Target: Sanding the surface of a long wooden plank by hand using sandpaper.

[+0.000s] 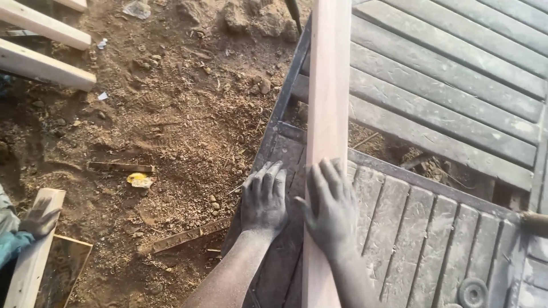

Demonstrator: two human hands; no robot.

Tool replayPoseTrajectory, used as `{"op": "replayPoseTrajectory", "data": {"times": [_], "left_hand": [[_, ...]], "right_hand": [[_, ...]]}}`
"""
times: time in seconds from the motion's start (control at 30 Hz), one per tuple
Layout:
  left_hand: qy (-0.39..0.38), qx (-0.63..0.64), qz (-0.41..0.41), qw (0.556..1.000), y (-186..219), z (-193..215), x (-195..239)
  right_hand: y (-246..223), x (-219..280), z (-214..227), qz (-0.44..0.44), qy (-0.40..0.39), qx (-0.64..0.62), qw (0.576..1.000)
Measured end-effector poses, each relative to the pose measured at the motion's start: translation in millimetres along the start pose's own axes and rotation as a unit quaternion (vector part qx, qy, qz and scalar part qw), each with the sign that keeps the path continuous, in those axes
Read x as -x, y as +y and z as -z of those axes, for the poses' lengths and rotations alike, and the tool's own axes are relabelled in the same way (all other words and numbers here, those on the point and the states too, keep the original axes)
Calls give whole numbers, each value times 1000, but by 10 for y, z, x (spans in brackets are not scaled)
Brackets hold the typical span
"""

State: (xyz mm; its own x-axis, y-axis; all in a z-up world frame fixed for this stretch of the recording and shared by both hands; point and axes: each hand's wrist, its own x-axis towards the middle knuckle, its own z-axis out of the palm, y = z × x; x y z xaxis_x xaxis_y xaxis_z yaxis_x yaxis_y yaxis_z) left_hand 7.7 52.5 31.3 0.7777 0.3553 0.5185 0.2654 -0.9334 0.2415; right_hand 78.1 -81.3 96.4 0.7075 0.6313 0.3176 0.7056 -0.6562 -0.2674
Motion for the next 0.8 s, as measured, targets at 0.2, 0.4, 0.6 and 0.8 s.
{"op": "replayPoseTrajectory", "data": {"times": [0.2, 0.4, 0.6, 0.8], "left_hand": [[-56, 44, 25, 997, 49, 248, -99], [-33, 24, 12, 999, 44, 252, -140], [-32, -37, 59, 997, 145, 207, -109], [-40, 33, 9, 999, 42, 230, -66]], "right_hand": [[-425, 1613, 257, -44, -30, 106, 993], [-236, 638, 17, -72, -74, 88, 991], [248, -1240, -373, -157, -183, 34, 970], [-376, 593, 316, -27, -89, -44, 995]]}}
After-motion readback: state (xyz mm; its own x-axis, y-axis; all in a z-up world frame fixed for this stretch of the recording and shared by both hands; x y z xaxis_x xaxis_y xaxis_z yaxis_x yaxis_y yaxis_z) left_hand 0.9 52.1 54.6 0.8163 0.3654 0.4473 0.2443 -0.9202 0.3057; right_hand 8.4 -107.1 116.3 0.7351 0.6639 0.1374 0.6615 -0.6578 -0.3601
